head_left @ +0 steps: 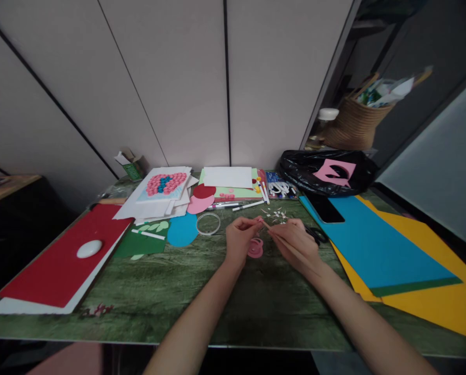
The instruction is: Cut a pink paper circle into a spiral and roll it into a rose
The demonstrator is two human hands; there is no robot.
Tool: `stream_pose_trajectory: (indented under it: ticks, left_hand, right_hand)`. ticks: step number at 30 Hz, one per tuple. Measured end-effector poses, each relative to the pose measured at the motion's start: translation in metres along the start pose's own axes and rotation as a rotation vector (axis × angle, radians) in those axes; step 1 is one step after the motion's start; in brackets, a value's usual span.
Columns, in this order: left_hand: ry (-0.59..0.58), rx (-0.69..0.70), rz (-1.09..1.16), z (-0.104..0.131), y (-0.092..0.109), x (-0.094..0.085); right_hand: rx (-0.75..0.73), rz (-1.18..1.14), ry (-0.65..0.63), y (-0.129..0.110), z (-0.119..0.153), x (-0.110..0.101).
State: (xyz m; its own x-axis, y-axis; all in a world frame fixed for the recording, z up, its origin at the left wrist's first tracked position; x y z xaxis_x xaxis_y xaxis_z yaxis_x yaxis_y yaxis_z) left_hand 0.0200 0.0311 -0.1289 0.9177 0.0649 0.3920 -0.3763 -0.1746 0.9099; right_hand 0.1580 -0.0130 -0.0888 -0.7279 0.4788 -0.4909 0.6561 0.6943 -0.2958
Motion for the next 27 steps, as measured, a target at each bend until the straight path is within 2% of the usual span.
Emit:
stream_pose_trajectory:
  ticks: [9, 27]
  left_hand:
    - [-0.019, 0.033, 0.036, 0.0022, 0.0006, 0.0019]
    - [-0.076, 0.097, -0.087, 0.0004, -0.0013, -0.0004]
  right_hand:
    - [0.002, 0.023, 0.033, -0.0033, 0.0002, -0.0015]
    - [0.015, 0.129, 0.022, 0.0003, 0.0009, -0.0050]
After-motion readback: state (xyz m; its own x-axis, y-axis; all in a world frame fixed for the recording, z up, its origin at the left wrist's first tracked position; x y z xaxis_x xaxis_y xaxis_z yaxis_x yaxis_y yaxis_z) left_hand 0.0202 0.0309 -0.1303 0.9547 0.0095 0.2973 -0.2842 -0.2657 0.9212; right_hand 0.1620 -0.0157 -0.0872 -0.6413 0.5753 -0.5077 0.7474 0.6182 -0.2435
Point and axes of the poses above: each hand's wrist, its own z-axis away from the middle knuckle, its own x-axis out of the palm, y = z × x, the point moved 4 cm from there along -z, towards the middle knuckle, and after that the axes turned 9 degrees about x, right-handed, at the moved point
